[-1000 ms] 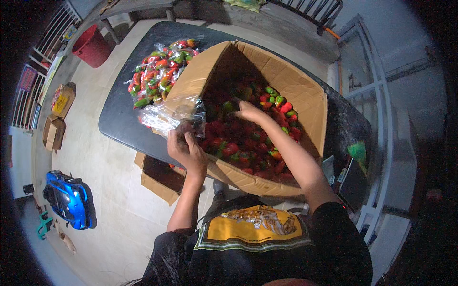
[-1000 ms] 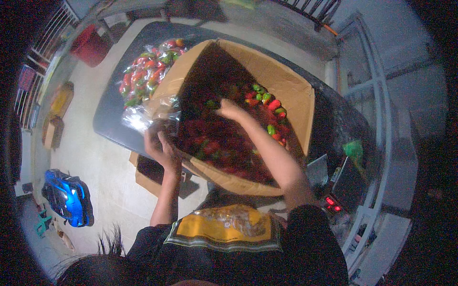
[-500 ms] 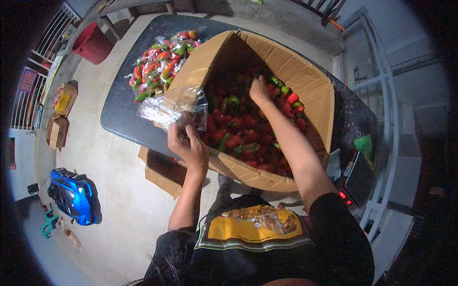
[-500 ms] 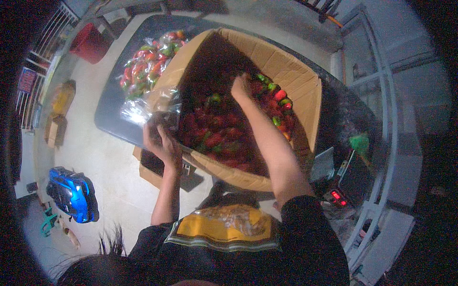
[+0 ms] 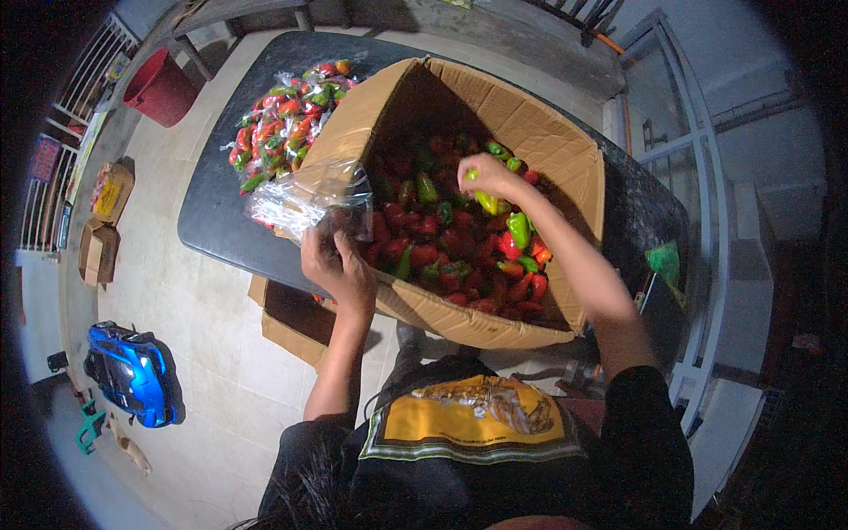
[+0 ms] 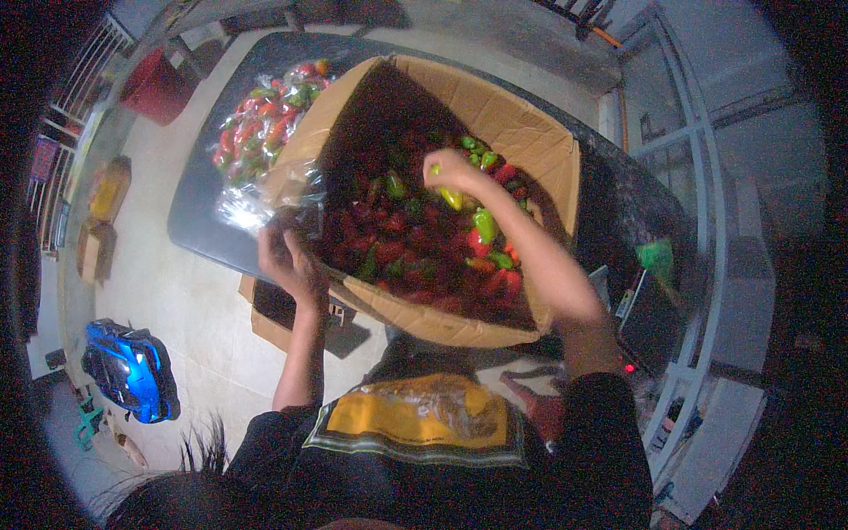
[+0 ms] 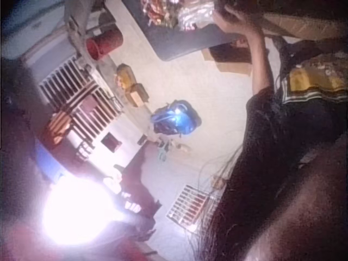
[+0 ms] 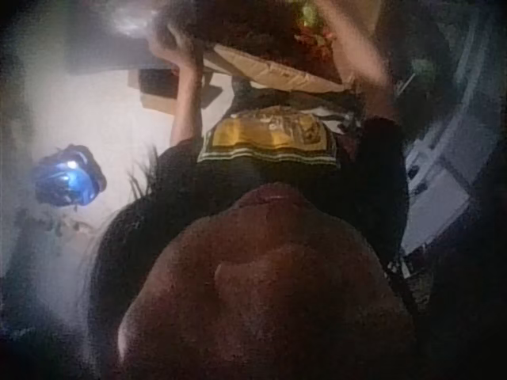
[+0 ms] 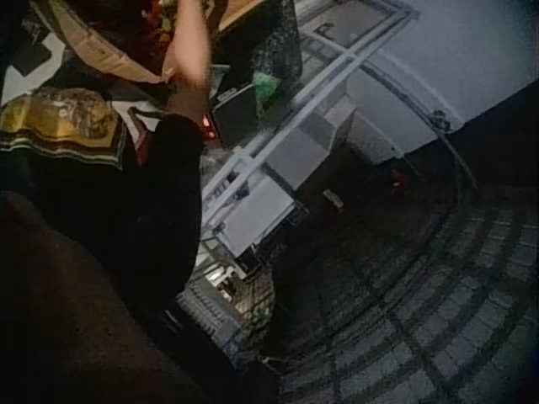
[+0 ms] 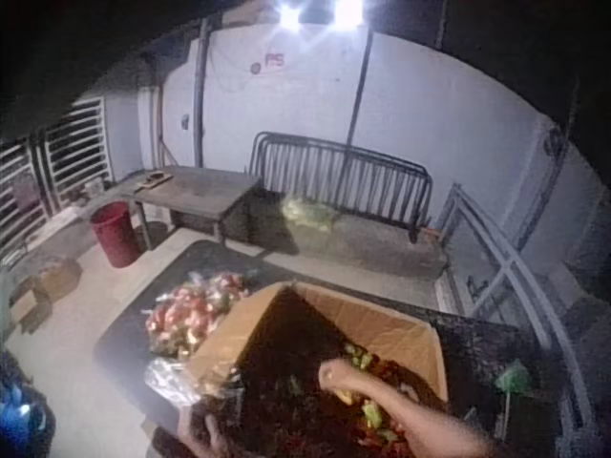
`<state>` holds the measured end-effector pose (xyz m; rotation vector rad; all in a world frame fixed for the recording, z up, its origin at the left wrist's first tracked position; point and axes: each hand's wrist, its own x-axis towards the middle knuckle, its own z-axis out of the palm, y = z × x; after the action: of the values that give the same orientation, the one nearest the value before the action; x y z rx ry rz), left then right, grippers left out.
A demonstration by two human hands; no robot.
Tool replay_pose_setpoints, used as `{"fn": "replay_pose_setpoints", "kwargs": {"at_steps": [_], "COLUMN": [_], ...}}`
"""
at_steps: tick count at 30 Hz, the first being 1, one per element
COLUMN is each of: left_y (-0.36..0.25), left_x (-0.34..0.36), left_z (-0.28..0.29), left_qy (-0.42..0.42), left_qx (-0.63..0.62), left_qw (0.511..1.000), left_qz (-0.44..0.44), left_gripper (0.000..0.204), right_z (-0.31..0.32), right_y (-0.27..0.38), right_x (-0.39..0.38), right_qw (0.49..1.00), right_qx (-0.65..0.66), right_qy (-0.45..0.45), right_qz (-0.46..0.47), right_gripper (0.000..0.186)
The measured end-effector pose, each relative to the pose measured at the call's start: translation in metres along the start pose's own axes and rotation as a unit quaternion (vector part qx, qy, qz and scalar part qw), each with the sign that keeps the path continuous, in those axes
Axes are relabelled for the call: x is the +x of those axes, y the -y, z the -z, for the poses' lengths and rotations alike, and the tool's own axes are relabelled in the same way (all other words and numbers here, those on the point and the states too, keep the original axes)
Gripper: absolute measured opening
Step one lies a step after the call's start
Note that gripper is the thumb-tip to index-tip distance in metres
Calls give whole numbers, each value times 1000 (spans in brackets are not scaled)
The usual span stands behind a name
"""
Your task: The person selects red and green bell peppers from a cardboard box, places them into clear plastic bags, weighs the bags on a digital scale, and ties the bags shut. The process is repeated for multiple bags.
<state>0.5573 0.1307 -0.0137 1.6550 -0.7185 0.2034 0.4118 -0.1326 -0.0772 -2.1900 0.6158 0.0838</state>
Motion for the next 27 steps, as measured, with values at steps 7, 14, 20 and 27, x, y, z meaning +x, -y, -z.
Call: {"fn": "replay_pose_setpoints", "kwargs": {"at_steps": [7,14,20,27], "left_y": [-2,-6,-2,3], "left_x": [-1,0,-2,-3], "left_z": [4,-6,-6,-4], "left_qy": [37,-35,-24,-22], "left_qx": [-21,-77,-60,-46], "left_qw": [999,996,997,998], "left_qz": [27,29,36,21], "left_gripper": [20,15,14,15], "right_z": [-82,-82,-25,66], "right_y": [7,26,68,-59], "right_x": [152,138,76,2], "right_qw": [964,958,940,990], "right_qx": [-144,-266,-313,-49], "right_qy": [-175,-52,43,-122], "right_qz": [-140,-94,-125,41], "right_gripper": [23,23,34,29]}}
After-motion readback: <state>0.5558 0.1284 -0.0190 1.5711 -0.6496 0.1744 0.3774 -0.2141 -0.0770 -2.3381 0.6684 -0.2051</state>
